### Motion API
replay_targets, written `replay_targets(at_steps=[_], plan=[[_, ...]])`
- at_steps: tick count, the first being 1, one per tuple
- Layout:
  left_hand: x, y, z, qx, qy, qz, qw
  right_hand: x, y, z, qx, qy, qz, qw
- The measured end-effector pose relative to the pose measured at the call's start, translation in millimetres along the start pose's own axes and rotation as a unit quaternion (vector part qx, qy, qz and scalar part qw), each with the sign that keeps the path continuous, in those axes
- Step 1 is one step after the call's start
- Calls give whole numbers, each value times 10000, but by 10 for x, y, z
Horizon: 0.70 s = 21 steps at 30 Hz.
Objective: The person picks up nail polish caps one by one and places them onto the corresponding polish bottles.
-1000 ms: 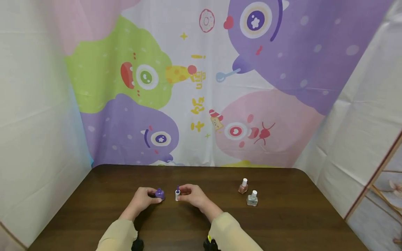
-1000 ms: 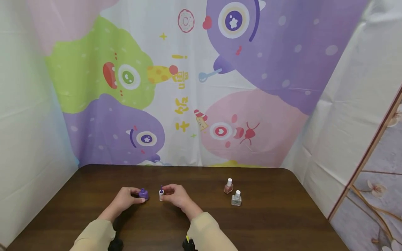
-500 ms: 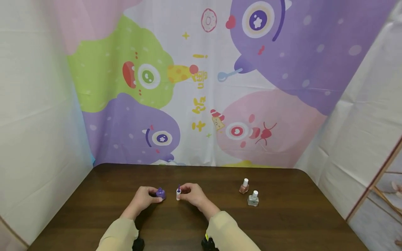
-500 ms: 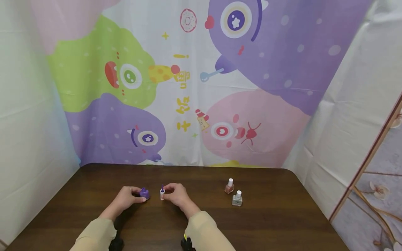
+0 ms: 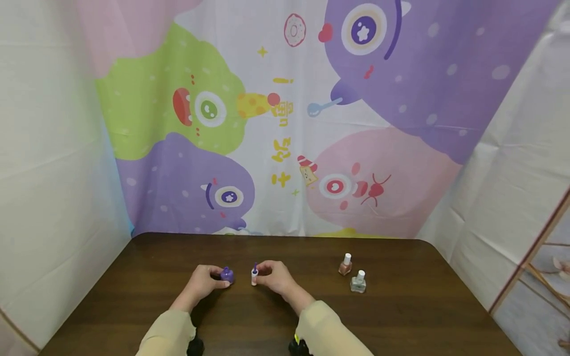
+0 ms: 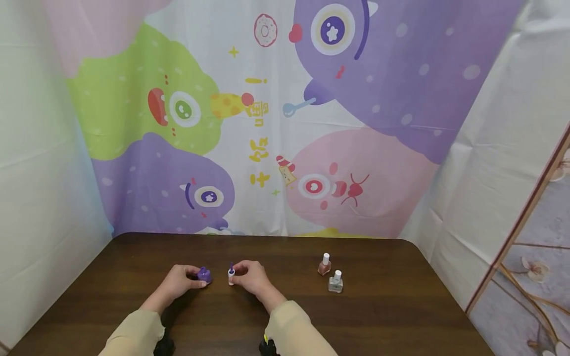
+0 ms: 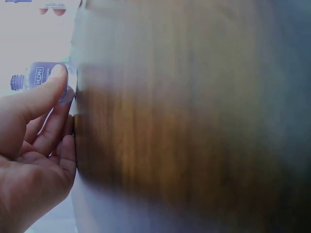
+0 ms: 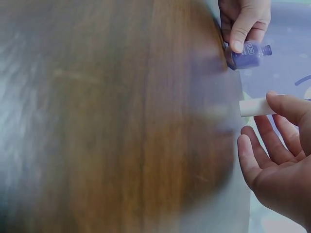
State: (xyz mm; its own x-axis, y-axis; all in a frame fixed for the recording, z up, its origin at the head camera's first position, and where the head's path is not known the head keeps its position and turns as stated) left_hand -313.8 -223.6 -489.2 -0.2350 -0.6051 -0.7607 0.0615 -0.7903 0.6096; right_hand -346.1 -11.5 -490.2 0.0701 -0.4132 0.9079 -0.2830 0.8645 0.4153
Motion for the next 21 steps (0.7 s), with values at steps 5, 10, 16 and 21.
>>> replay_targets(at_steps=[5,10,16,21], plan=[[-22,8,12,64,9,79,9999,36,96,-46,91,76,135,9998],[-50,14,21,143,29,215,9997,87,223,-104,120,13,154,9998],[-98,14,55,178,-91,484,9986,177,409,-179,46,81,-14,10000],[-136,24,76,148,-142,577,9981,230,564,-213,122,68,-101,9999]])
Point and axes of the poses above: each hand's wrist, its own z-axis towards the middle knuckle, its own y-axis out of the back of the hand, x = y × z, the point moved 3 cm from there along z, towards the middle knuckle, and after that the axes turned 12 degrees about -y, right-handed, at the moved point
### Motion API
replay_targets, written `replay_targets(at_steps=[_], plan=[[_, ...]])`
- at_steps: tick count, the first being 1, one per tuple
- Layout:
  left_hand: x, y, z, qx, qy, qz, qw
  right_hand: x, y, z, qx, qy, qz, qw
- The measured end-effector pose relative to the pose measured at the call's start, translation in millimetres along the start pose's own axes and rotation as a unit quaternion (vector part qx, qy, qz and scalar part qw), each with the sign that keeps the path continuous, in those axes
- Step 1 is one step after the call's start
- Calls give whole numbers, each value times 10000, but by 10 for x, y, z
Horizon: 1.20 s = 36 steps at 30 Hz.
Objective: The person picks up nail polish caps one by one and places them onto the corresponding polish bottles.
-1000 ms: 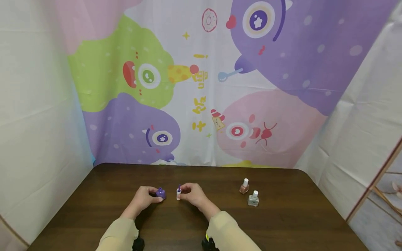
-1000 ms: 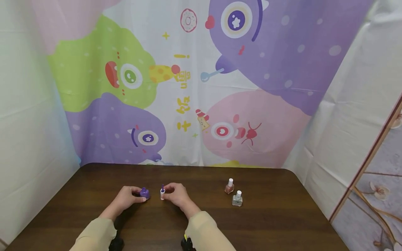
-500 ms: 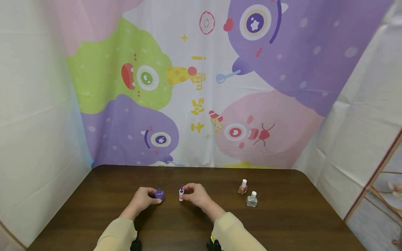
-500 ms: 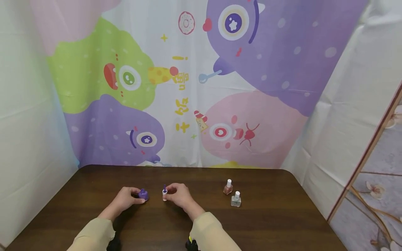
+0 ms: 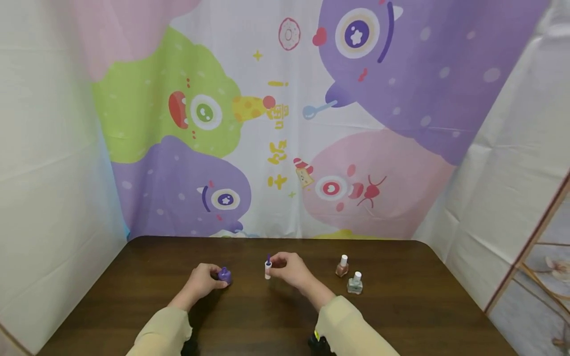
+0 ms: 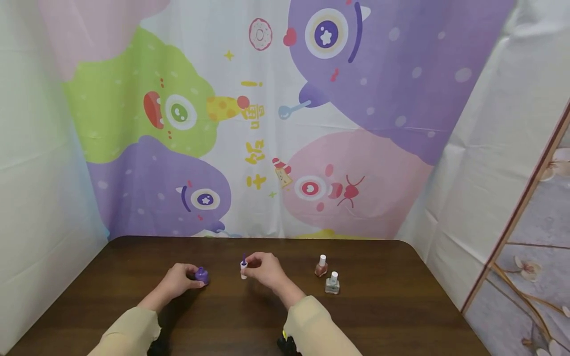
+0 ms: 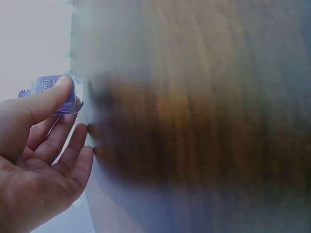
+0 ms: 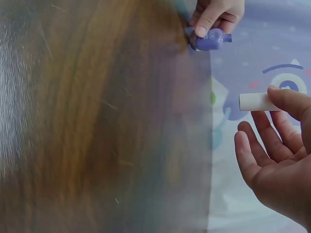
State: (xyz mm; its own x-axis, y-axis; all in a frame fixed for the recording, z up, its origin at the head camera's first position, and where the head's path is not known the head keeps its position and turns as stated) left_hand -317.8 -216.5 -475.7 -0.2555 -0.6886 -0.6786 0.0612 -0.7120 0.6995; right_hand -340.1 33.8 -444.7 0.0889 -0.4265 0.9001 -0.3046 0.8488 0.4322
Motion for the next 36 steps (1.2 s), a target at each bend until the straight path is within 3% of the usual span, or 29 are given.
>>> replay_targets(at_steps=[7,13,20,36], plan=[[-70,27,31,-51,-173,-73,9998,55,207,-28,-46,181,-326,9993],[-215,67,40,-127,-341,-52,9993,101,410,-78,-93,73,-473,9988],[-368,124,38,-490,-539,13,9973,171,646,-148,-228,-61,-570,9981],[-765,376,-19,-756,-678,-161,9947,404,1150,-386,-547,-142,-661,9962]])
Point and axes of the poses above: each hand's wrist, its own z-axis towards the middle knuckle, its own y-axis out of the back of the hand, x = y × z, the point moved 3 cm from there along z, towards the middle knuckle, and after that the axes turned 12 degrees about -y, right-handed, at the moved point
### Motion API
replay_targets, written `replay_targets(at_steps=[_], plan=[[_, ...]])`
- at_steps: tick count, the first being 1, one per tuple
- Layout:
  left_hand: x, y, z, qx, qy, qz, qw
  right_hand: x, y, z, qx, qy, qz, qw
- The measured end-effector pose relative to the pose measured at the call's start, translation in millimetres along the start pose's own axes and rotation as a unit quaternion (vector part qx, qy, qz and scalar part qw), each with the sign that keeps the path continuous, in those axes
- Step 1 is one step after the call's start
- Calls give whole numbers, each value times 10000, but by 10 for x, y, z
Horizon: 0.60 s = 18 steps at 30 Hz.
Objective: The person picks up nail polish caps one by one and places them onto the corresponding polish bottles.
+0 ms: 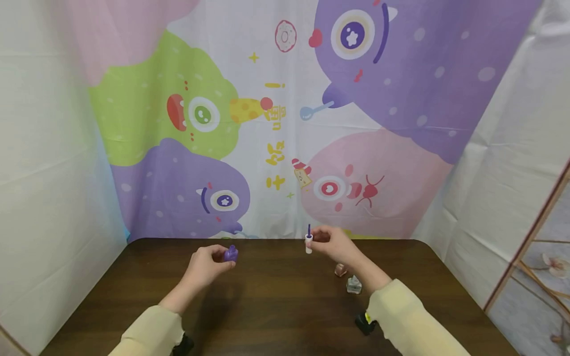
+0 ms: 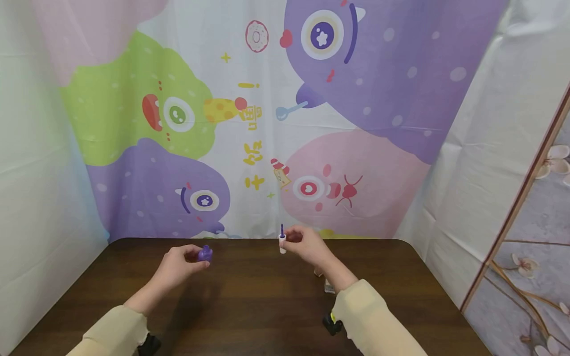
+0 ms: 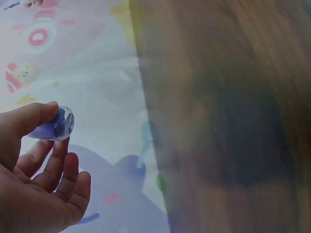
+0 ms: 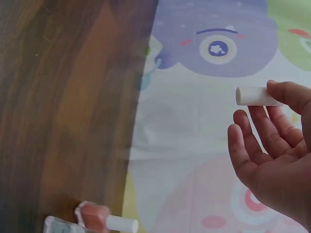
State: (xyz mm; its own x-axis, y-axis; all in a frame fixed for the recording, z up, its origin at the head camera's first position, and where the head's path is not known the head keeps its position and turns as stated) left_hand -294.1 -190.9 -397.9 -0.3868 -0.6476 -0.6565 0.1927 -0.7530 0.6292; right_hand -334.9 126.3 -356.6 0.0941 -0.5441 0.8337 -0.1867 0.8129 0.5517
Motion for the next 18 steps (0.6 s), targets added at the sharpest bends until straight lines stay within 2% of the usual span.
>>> replay_targets(at_steps=[10,18], plan=[[-257,121,23,-157,-94,-47,9998,154,241,-110,-268,322,-22,9991],[-498,219,21,-271,-312,-45,9991,278,357,-221,-255,544,50,9982]])
Point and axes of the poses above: each hand's wrist, its own z-axis towards the middle knuckle, its own y-axis out of the back of the hand, x = y × z, the point moved 3 cm from there along z, towards the middle knuckle, and after that the axes turned 12 degrees about -y, right-handed, at the moved point
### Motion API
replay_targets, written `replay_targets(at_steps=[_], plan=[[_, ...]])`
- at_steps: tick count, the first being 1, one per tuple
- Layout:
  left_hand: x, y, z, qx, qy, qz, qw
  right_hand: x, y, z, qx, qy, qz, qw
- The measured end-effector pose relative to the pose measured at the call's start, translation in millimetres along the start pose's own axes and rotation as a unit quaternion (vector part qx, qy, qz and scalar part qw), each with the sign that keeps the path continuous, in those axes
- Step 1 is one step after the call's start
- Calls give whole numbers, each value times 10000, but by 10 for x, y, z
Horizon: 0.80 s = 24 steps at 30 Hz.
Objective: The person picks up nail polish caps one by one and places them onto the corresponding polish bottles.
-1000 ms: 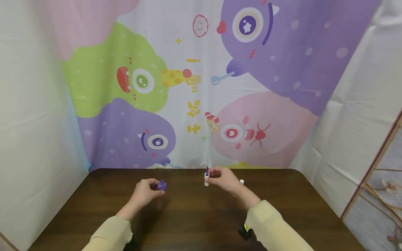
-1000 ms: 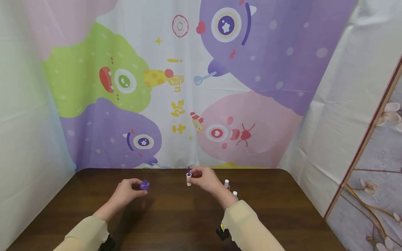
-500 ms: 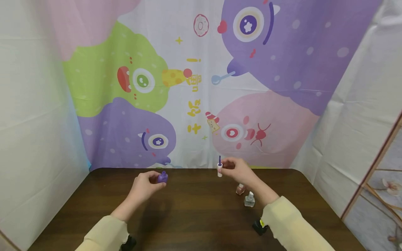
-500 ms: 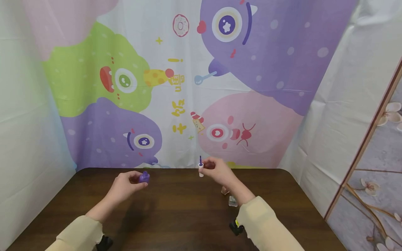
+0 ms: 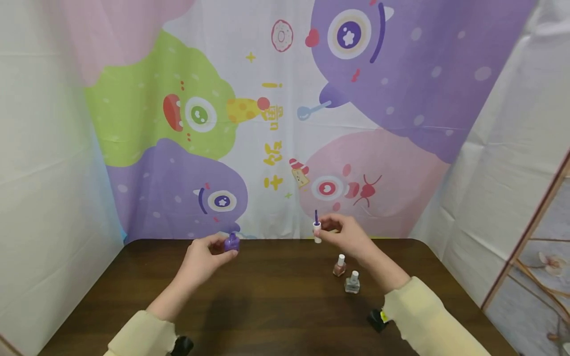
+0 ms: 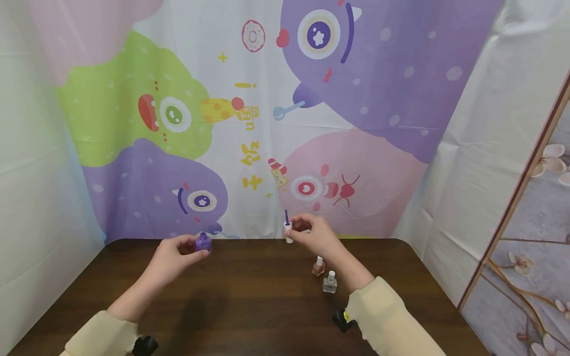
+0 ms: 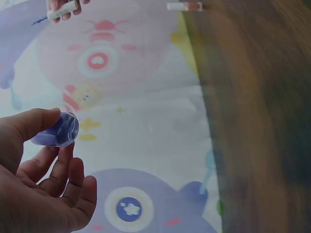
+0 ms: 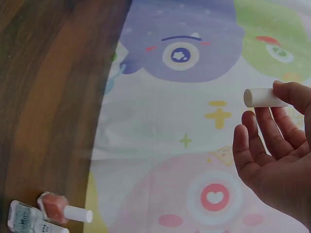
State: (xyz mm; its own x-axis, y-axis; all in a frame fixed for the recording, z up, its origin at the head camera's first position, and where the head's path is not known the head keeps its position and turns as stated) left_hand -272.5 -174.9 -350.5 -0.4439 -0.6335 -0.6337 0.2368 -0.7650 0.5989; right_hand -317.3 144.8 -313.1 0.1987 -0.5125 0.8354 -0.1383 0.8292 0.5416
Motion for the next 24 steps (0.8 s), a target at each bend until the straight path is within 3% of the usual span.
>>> replay_targets(at_steps=[7,24], plan=[[-158,47,-49,-79,-113,-264,9996,120,64,-98,-64,154,192,9997],[-561,8,-254,-304,-271,-1021,9939,307,144,-406,-325,537,487,9968]])
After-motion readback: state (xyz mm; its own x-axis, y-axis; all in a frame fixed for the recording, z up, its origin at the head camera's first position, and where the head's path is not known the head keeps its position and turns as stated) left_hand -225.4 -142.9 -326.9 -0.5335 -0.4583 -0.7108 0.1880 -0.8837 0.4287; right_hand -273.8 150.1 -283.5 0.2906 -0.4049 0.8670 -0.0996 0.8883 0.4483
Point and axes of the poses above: each hand's wrist, its own z-axis towards the middle knuckle, its own y-axis out of the back of the hand, x = y × z, the point moved 3 cm from there along z, towards the middle knuckle, and after that the axes turned 12 degrees about -y, right-handed, at the moved point
